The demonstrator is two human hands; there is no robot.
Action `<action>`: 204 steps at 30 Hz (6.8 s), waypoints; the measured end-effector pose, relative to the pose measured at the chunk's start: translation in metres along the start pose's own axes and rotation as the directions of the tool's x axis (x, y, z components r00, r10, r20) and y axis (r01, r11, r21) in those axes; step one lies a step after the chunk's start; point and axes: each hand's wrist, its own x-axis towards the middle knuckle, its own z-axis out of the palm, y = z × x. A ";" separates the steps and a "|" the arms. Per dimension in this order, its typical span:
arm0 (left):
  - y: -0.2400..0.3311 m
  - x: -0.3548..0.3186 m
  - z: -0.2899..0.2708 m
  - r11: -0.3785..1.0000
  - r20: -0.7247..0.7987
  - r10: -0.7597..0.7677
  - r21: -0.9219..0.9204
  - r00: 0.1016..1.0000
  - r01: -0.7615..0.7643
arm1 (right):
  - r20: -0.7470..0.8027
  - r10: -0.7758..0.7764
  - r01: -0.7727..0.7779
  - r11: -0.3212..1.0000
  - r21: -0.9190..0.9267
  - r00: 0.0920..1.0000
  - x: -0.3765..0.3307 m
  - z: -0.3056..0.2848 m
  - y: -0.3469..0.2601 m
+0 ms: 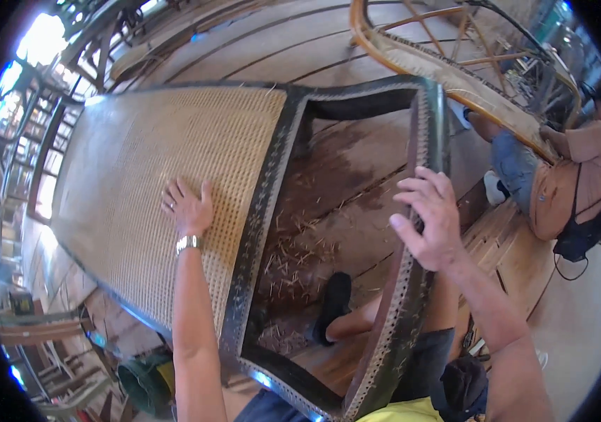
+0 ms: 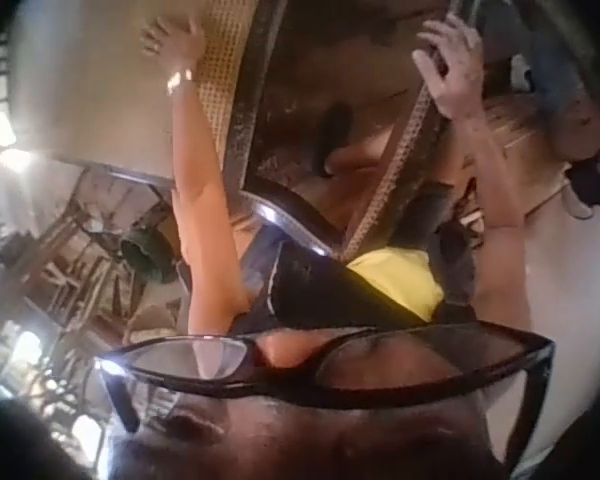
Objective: Repairing the woven cane seat of a wooden chair using hand tools.
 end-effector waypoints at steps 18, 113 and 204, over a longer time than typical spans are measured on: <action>0.026 -0.143 -0.039 0.859 0.024 0.475 -0.229 0.880 -0.458 | 0.438 -0.091 0.180 0.970 -0.165 0.894 0.183 0.098 0.057; 0.088 -0.397 -0.161 0.493 0.742 0.453 -0.671 0.495 0.554 | 0.111 0.874 -0.847 0.486 -0.217 0.473 -0.458 -0.095 0.191; -0.018 -0.379 -0.133 0.633 0.140 0.340 -0.765 0.930 -0.116 | -0.085 0.436 -0.380 0.851 0.362 0.896 0.166 -0.009 0.178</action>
